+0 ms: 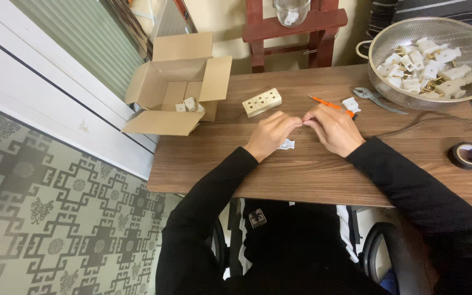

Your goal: The person assembles electrical plugs by inserting metal pins into plastic housings and securing them using a small screwdriver.

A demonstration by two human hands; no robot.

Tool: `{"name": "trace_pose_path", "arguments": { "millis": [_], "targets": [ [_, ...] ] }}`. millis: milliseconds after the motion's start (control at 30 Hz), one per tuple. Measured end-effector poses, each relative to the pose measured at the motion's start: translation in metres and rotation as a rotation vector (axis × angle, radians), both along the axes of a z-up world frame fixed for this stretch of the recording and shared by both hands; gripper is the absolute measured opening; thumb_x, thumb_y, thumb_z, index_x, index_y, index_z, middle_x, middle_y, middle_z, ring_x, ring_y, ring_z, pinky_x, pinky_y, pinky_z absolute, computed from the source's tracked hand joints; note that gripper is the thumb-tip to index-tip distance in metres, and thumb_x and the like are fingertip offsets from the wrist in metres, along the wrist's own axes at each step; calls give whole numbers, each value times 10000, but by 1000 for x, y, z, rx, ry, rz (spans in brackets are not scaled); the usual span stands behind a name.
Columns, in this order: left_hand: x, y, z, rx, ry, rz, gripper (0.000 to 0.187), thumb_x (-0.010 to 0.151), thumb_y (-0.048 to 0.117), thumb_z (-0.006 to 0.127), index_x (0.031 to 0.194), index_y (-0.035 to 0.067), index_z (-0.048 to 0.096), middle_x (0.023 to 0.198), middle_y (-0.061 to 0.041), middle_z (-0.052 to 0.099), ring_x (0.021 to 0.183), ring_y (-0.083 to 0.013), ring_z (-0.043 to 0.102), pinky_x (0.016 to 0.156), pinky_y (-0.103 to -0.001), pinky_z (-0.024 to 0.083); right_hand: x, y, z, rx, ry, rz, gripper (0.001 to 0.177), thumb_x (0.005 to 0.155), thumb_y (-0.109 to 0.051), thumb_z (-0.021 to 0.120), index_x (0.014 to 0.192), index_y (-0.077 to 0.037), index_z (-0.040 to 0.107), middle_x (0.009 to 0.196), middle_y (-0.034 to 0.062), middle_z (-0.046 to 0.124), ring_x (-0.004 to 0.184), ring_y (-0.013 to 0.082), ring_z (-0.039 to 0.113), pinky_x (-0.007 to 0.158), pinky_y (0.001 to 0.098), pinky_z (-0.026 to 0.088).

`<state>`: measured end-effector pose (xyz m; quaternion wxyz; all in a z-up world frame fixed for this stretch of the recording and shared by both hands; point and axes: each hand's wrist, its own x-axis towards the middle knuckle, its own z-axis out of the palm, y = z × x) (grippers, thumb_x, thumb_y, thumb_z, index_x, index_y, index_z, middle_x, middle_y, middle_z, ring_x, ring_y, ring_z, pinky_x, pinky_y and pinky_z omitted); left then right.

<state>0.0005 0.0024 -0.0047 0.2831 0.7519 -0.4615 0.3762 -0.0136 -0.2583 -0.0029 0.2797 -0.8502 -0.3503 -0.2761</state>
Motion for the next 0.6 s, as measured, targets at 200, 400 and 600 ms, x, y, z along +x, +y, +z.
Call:
{"name": "trace_pose_path", "arguments": {
  "millis": [200,400,600],
  "targets": [
    [-1,0,1,68,-197,48,183,1224,114,676,1349,181,792,962,4,693,872,-179,718,806,-275,658,-4,3,0,47,75,12,91,1157,-133,791,1219,-86,745,1118,124,792,1066,412,819,878,516,654],
    [-3,-2,2,3,-121,-6,135,1197,111,728,1299,145,809,917,-17,680,849,-213,726,778,-289,650,-3,4,0,100,203,33,123,1184,-116,753,1281,-45,726,1068,176,775,1020,461,819,842,553,663],
    [4,-10,0,-254,213,-100,181,1083,200,907,1251,161,851,1028,29,848,942,-189,832,851,-304,692,-1,3,-2,115,222,-11,139,1199,-135,756,1299,-43,731,1053,171,794,1010,428,833,822,529,669]
  ]
}}
